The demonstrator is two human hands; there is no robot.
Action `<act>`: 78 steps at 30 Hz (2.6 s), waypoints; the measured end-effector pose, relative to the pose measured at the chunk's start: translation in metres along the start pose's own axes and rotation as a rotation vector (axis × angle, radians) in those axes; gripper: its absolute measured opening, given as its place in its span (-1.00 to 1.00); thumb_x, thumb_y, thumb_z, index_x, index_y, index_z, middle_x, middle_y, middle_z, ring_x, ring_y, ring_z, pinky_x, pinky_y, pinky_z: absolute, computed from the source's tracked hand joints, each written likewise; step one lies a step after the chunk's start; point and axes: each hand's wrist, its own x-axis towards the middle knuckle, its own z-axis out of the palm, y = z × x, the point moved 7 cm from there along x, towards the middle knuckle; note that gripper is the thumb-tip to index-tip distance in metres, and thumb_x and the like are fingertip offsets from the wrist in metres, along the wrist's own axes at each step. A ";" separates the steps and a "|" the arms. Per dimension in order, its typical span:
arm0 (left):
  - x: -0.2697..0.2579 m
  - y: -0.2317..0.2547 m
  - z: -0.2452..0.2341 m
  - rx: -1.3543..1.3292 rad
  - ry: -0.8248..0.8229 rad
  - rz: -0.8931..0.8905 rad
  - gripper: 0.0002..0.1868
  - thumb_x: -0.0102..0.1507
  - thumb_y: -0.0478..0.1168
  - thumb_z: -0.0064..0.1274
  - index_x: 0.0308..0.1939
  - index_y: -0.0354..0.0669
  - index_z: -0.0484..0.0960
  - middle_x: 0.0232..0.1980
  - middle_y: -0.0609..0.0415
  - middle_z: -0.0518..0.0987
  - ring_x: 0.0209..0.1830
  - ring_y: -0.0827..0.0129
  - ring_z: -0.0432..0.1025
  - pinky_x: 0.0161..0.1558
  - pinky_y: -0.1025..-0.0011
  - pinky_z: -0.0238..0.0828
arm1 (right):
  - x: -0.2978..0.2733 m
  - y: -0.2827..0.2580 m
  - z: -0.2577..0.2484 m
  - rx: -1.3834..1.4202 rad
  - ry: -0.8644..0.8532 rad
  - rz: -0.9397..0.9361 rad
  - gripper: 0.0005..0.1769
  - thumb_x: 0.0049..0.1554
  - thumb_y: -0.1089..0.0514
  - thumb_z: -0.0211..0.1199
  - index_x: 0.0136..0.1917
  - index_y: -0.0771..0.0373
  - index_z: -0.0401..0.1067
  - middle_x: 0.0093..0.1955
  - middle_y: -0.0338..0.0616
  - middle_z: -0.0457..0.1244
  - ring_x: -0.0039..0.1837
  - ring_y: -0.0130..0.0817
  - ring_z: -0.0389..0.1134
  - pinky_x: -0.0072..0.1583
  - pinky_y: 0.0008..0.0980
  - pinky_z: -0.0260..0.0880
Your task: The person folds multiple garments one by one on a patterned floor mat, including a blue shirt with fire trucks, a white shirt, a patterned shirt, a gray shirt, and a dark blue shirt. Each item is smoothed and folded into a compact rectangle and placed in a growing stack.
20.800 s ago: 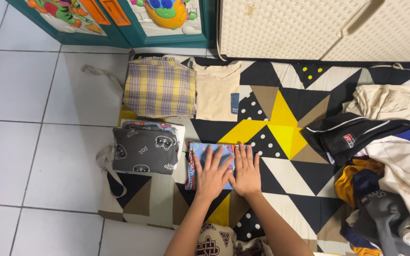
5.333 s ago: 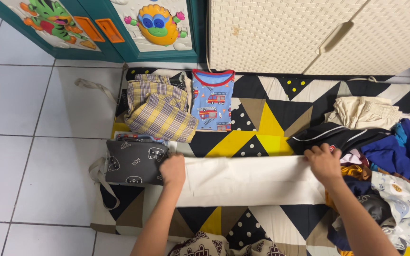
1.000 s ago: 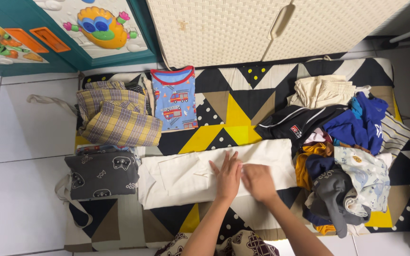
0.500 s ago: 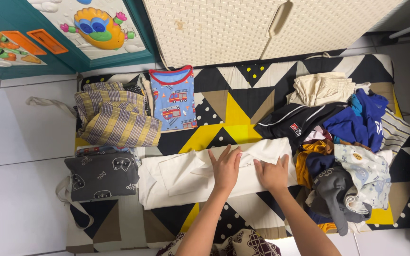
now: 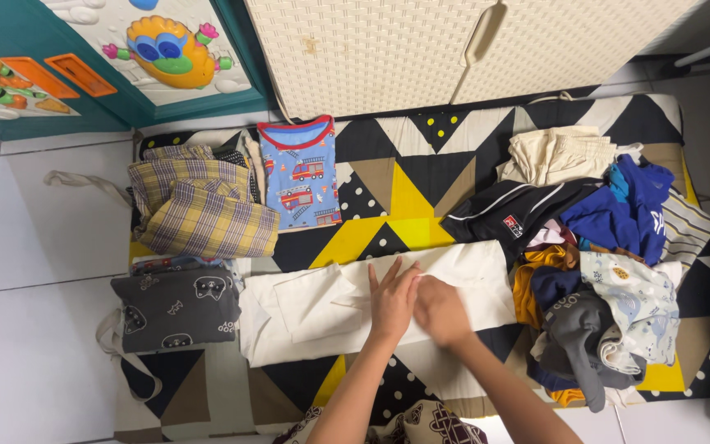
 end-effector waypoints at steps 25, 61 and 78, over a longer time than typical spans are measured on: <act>-0.055 -0.029 0.026 0.339 -0.128 0.222 -0.70 0.34 -0.11 0.06 0.16 0.13 0.64 0.31 0.39 0.59 0.54 0.26 0.22 0.54 -0.22 -0.26 | 0.000 0.039 -0.014 -0.055 0.329 -0.082 -0.43 0.08 0.23 0.14 0.37 -0.01 0.32 0.56 -0.14 0.10 0.67 -0.08 -0.01 0.66 0.12 -0.16; -0.112 -0.183 -0.116 -1.402 0.061 -1.040 -0.40 0.23 -0.04 0.18 0.29 -0.18 0.47 0.05 -0.05 0.62 0.02 0.22 0.54 0.00 0.24 0.51 | 0.003 -0.201 -0.019 0.761 -0.226 0.236 -0.46 0.12 0.05 0.31 0.33 0.29 0.44 0.14 0.12 0.42 0.09 -0.11 0.52 0.12 -0.27 0.50; -0.143 -0.291 -0.117 -0.979 0.216 -0.990 -0.65 0.24 -0.34 0.14 0.12 -0.24 0.56 0.03 0.00 0.64 -0.04 0.34 0.53 -0.02 0.33 0.48 | -0.014 -0.053 0.090 0.963 -0.219 0.723 -0.31 0.04 0.05 0.45 0.30 0.54 0.37 -0.01 0.14 0.42 -0.05 -0.14 0.48 0.03 -0.34 0.52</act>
